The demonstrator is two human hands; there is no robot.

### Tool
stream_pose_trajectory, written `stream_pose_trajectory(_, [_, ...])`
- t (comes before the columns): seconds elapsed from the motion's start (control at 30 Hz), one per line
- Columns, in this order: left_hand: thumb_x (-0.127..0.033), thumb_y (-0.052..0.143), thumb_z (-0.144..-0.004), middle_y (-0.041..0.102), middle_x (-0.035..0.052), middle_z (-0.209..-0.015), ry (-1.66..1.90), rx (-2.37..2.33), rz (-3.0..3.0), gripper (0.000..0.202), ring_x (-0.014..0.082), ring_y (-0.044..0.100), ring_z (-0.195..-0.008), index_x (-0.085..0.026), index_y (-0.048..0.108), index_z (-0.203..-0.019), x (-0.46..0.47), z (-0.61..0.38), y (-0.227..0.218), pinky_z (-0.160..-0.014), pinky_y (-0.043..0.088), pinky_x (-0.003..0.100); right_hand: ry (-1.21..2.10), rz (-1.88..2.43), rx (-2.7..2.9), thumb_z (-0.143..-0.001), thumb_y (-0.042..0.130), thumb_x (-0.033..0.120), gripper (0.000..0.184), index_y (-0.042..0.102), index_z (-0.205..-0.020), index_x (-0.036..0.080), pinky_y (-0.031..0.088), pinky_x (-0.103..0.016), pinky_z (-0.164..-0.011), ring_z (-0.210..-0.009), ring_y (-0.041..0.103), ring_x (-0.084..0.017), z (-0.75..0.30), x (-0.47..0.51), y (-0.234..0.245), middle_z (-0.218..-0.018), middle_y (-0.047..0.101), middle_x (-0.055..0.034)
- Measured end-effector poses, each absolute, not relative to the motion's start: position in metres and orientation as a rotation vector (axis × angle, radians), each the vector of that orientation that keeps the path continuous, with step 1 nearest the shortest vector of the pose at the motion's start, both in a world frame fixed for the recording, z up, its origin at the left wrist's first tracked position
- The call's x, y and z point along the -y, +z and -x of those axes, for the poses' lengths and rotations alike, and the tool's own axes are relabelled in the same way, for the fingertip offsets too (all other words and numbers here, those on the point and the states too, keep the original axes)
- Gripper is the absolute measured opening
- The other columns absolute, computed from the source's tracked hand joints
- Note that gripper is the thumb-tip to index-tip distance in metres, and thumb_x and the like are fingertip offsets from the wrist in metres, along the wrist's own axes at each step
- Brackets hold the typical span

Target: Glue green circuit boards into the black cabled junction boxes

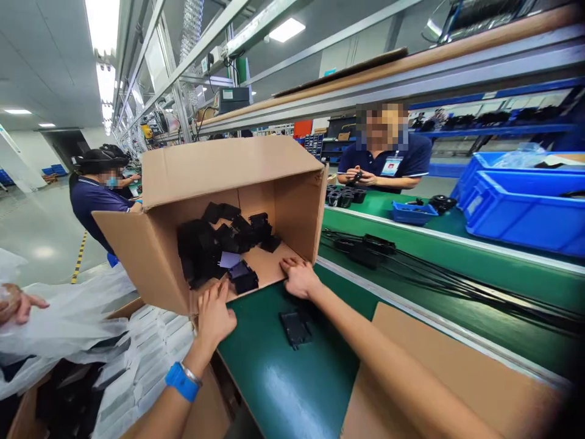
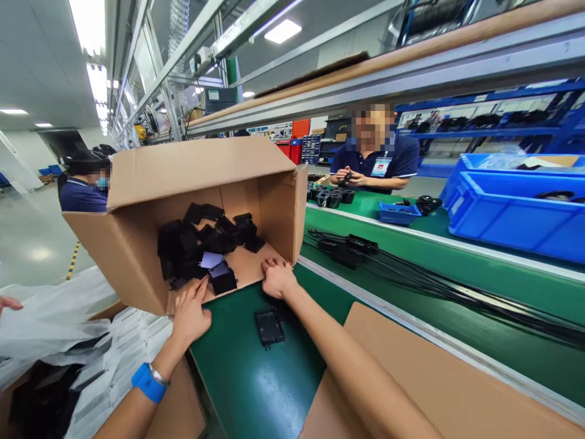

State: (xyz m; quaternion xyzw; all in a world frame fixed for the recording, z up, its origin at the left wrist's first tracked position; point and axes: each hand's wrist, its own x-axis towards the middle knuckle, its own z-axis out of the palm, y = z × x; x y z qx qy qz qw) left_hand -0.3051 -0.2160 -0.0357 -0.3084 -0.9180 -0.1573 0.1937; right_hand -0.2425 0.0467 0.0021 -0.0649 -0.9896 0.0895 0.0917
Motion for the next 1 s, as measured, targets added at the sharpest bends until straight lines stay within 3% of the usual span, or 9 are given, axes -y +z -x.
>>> stream_pose_trajectory(0.1, [-0.025,0.061,-0.070,0.046,0.0195,-0.135,-0.528,2.562,0.850,0.081,0.0328,0.046,-0.119,-0.006,0.030,-0.142,0.200,0.296,-0.039,-0.099,0.036,0.046,0.381,0.184,2.921,-0.078,0.059,0.025,0.072,0.033,-0.143,0.007,0.035,-0.050,-0.101,-0.125,0.045,-0.035,0.241,-0.008,0.003,-0.139,0.044,-0.0251])
stream_pose_trajectory(0.17, [-0.030,0.058,-0.076,0.046,0.0179,-0.132,-0.568,2.549,0.839,0.076,0.0314,0.045,-0.120,-0.007,0.029,-0.141,0.191,0.292,-0.041,-0.100,0.036,0.046,0.470,0.080,2.918,-0.076,0.060,0.030,0.087,0.018,-0.150,0.011,0.035,-0.044,-0.103,-0.131,0.040,-0.031,0.243,0.015,0.004,-0.147,0.035,-0.0213])
stream_pose_trajectory(0.23, [-0.031,0.055,-0.079,0.046,0.0171,-0.128,-0.592,2.534,0.820,0.066,0.0310,0.045,-0.118,-0.009,0.034,-0.138,0.188,0.292,-0.041,-0.099,0.037,0.046,0.535,0.004,2.922,-0.076,0.062,0.034,0.090,0.016,-0.151,0.015,0.034,-0.043,-0.104,-0.136,0.033,-0.029,0.249,0.030,0.006,-0.152,0.028,-0.0181])
stream_pose_trajectory(0.37, [-0.039,0.061,-0.078,0.043,0.0176,-0.127,-0.613,2.481,0.772,0.059,0.0346,0.042,-0.117,-0.011,0.047,-0.127,0.195,0.299,-0.031,-0.096,0.037,0.049,0.581,0.045,2.927,-0.084,0.059,0.040,0.054,0.053,-0.132,0.017,0.032,-0.050,-0.104,-0.137,0.029,-0.035,0.266,0.031,0.011,-0.151,0.029,-0.0190])
stream_pose_trajectory(0.43, [-0.043,0.065,-0.074,0.042,0.0163,-0.128,-0.622,2.451,0.753,0.060,0.0349,0.040,-0.118,-0.014,0.050,-0.124,0.200,0.304,-0.022,-0.097,0.037,0.049,0.584,0.088,2.925,-0.090,0.052,0.041,0.039,0.063,-0.118,0.017,0.030,-0.052,-0.105,-0.137,0.028,-0.035,0.276,0.023,0.015,-0.150,0.030,-0.0170])
stream_pose_trajectory(0.6, [-0.053,0.065,-0.073,0.032,0.0194,-0.141,-0.625,2.421,0.696,0.077,0.0393,0.027,-0.130,-0.014,0.042,-0.135,0.199,0.323,0.000,-0.102,0.028,0.056,0.566,0.084,2.978,-0.092,0.054,0.039,0.036,0.058,-0.120,0.017,0.035,-0.054,-0.103,-0.127,0.042,-0.029,0.291,0.005,0.020,-0.139,0.046,-0.0105])
stream_pose_trajectory(0.7, [-0.055,0.065,-0.075,0.039,0.0106,-0.144,-0.576,2.466,0.855,0.068,0.0388,0.022,-0.135,-0.027,0.049,-0.135,0.191,0.335,0.009,-0.106,0.019,0.059,0.512,-0.029,3.029,-0.091,0.057,0.038,0.036,0.057,-0.119,0.016,0.041,-0.051,-0.099,-0.118,0.050,-0.026,0.290,0.004,0.020,-0.130,0.053,-0.0100])
stream_pose_trajectory(0.83, [-0.054,0.056,-0.084,0.057,0.0074,-0.131,-0.547,2.531,0.973,0.036,0.0387,0.030,-0.131,-0.031,0.069,-0.108,0.180,0.344,0.016,-0.103,0.016,0.063,0.415,-0.129,3.069,-0.092,0.056,0.035,0.029,0.059,-0.113,0.016,0.047,-0.045,-0.092,-0.108,0.056,-0.022,0.281,0.004,0.023,-0.120,0.058,-0.0088])
stream_pose_trajectory(1.0, [-0.044,0.057,-0.084,0.071,0.0077,-0.104,-0.580,2.574,1.147,0.026,0.0286,0.055,-0.107,-0.024,0.074,-0.091,0.173,0.344,0.021,-0.104,0.021,0.050,0.309,-0.031,3.077,-0.090,0.057,0.033,0.023,0.063,-0.104,0.015,0.046,-0.042,-0.090,-0.104,0.055,-0.023,0.244,-0.004,0.046,-0.113,0.059,-0.0103])
